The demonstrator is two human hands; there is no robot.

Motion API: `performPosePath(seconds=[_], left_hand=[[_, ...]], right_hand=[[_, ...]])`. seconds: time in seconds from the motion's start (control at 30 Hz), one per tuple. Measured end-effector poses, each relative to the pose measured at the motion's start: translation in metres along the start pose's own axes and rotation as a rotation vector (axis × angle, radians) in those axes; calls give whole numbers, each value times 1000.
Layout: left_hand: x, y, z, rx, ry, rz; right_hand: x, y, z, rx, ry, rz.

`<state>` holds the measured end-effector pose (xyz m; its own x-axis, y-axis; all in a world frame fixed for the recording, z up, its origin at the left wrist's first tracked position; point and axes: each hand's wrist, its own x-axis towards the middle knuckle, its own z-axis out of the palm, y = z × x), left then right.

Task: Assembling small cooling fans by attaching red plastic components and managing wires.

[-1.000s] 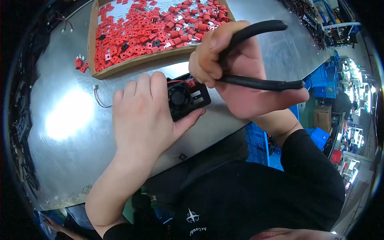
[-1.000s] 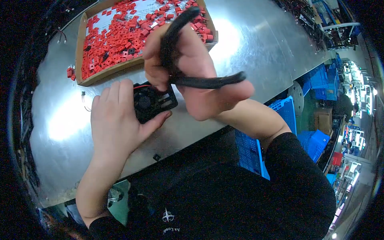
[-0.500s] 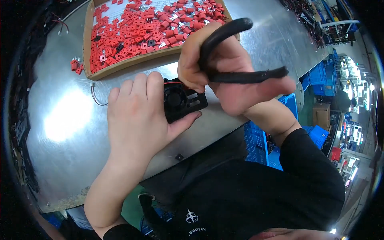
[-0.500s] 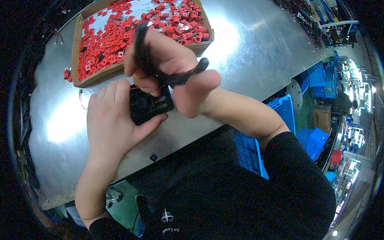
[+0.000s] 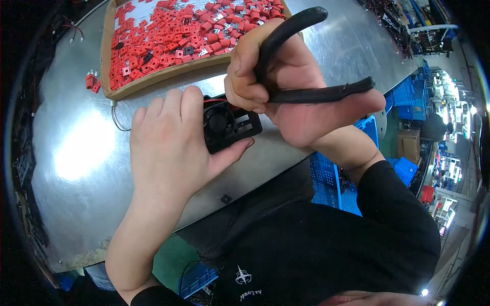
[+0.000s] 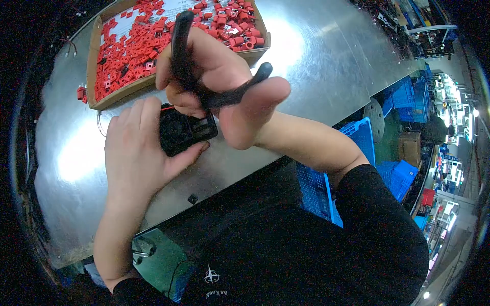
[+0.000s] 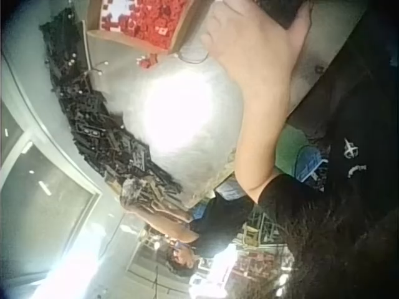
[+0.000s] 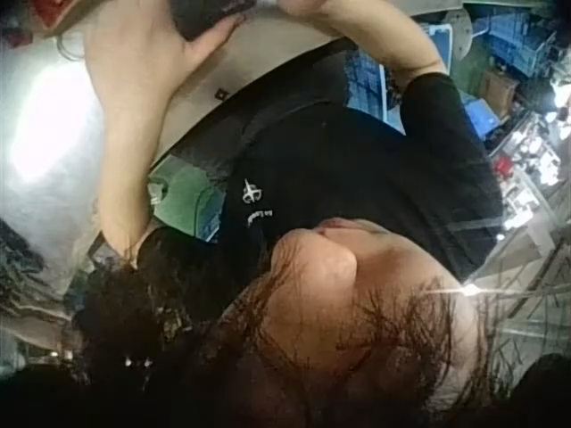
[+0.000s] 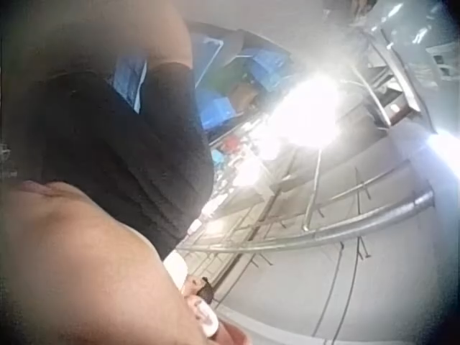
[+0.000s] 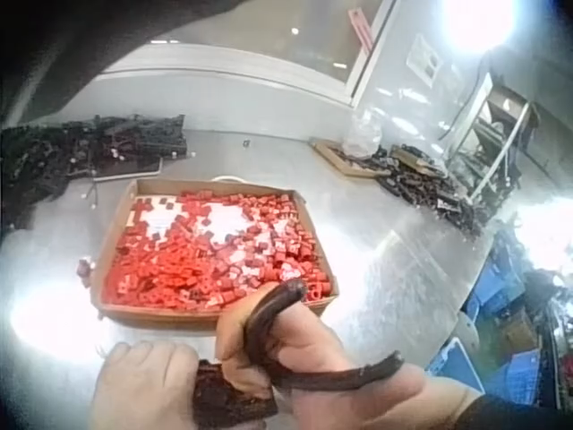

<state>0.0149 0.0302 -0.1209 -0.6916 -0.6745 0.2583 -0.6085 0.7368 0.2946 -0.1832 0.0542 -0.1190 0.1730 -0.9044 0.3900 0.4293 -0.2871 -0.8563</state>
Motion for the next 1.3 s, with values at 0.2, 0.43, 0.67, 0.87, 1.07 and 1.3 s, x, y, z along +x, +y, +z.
performPosePath(seconds=[0.2, 0.43, 0.67, 0.87, 1.07, 1.3], left_hand=[[-2, -1, 1, -27, -15, -18], [2, -5, 2, -40, -59, -2], [16, -24, 0, -308, -117, 59], [24, -38, 7, -228, -109, 335], [13, -30, -1, -291, -217, 498], [8, -26, 0, -348, -238, 610]], right_hand=[[-3, -6, 6, -9, -3, 18], [4, -8, -2, -193, -127, 44], [29, -28, -1, -465, -412, 440], [31, -36, 0, -159, -621, 780], [25, -11, 12, 265, -1122, 485], [16, -25, 14, 57, -1236, 707]])
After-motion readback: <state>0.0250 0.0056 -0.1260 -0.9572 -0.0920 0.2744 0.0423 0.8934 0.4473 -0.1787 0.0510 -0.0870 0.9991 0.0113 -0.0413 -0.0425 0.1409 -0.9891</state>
